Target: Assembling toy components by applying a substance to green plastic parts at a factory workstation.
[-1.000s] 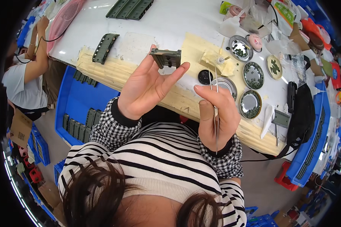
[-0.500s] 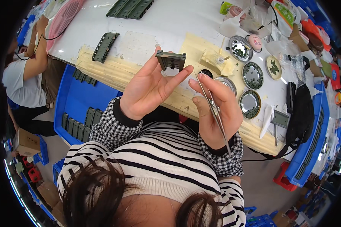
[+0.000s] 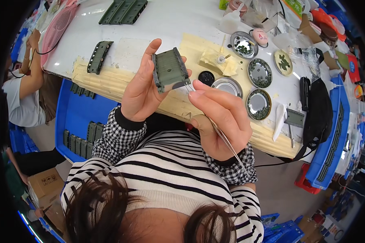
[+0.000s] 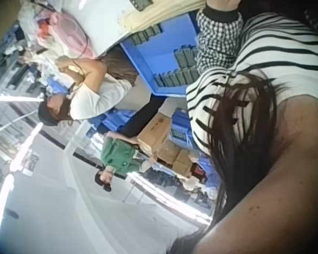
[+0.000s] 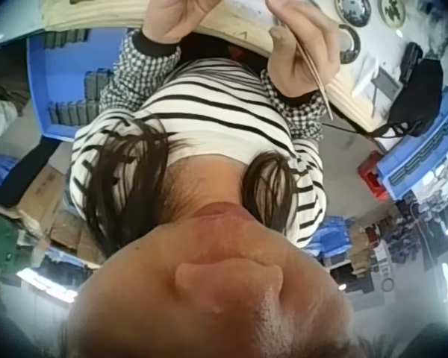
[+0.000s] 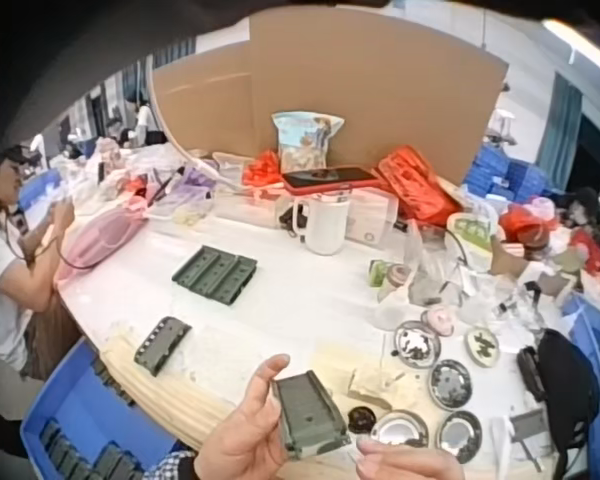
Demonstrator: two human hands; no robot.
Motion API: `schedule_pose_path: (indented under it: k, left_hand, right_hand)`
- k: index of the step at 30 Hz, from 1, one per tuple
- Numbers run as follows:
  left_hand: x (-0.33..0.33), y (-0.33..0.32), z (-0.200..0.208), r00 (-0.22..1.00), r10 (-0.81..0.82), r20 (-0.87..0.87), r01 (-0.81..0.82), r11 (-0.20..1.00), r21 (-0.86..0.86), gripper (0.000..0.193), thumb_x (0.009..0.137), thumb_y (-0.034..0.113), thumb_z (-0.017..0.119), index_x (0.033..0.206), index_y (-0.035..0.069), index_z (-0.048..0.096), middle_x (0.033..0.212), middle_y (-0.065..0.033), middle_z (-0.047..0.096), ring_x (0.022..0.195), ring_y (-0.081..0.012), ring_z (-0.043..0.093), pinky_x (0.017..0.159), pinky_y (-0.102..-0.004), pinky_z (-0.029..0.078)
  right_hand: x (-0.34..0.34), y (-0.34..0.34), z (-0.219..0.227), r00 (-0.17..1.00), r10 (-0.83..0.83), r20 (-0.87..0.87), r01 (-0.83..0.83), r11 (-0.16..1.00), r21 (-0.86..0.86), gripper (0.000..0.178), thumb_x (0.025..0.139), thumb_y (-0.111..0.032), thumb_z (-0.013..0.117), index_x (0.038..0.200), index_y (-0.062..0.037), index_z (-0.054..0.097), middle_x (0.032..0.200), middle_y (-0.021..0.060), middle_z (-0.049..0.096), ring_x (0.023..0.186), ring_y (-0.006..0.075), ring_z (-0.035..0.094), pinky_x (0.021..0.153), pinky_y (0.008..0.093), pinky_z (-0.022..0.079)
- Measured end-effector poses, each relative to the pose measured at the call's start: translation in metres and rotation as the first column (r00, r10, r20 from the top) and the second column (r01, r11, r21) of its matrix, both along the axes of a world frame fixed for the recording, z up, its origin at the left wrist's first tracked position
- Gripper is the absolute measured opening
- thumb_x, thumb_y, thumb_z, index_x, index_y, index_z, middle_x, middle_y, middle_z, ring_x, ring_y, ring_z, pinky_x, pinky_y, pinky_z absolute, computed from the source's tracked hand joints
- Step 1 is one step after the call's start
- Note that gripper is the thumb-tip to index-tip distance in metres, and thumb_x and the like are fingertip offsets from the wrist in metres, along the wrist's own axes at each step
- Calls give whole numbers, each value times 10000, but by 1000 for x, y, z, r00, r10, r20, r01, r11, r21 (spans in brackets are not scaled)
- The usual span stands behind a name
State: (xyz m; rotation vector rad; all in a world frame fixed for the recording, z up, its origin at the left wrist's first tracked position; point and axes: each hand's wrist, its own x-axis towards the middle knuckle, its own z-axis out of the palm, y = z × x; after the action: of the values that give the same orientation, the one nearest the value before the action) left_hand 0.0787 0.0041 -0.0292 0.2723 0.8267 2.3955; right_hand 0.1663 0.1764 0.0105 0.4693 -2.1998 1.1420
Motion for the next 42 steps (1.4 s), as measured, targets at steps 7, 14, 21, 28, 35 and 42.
schedule_pose_path:
  k: [7,14,21,28,35,42]
  left_hand:
    - [0,0,-1,998,-4,-56,3,1000,-20,500,1035,301,373,1473,223,144,1385,-254,416,1249,-389,498,1023,-428,479]
    - [1,0,-2,998,-4,-57,4,1000,-9,498,1035,299,376,1470,231,145,1388,-253,408,1247,-389,499,1011,-424,489]
    - [1,-1,-2,998,1,-62,-3,1000,-18,493,1031,309,390,1462,234,161,1387,-244,416,1248,-388,499,1032,-438,466]
    - [2,2,-5,1000,17,-12,-17,1000,4,471,1027,325,403,1443,229,205,1374,-236,430,1239,-378,506,1029,-434,463]
    - [2,4,-8,999,13,33,-14,999,33,440,1036,304,382,1437,220,220,1361,-240,445,1224,-365,520,1029,-422,462]
    - [4,7,-2,992,-1,129,-11,996,90,419,1037,297,388,1418,175,262,1344,-228,460,1245,-356,497,1032,-398,470]
  right_hand:
    - [1,-2,4,999,-8,34,6,999,53,265,840,-79,704,1095,-17,671,1045,135,653,994,269,664,815,317,537]
    - [2,-3,6,999,-14,48,11,997,70,278,834,-86,712,1104,-31,673,1063,129,653,992,258,661,819,318,538]
    - [1,-4,10,999,-3,50,-1,996,94,286,826,-65,711,1106,-23,671,1069,134,650,1006,271,663,819,327,557]
    - [-2,-3,10,999,29,35,-33,992,120,320,784,-19,726,1100,-9,674,1069,147,652,1007,285,664,808,334,571]
    - [-3,-1,9,998,21,55,-28,992,120,331,765,-6,731,1092,-20,680,1075,148,656,971,268,668,803,325,568]
    - [-6,6,8,1000,-19,17,18,998,52,270,862,-155,684,1086,-5,678,1064,153,673,908,254,652,781,322,528]
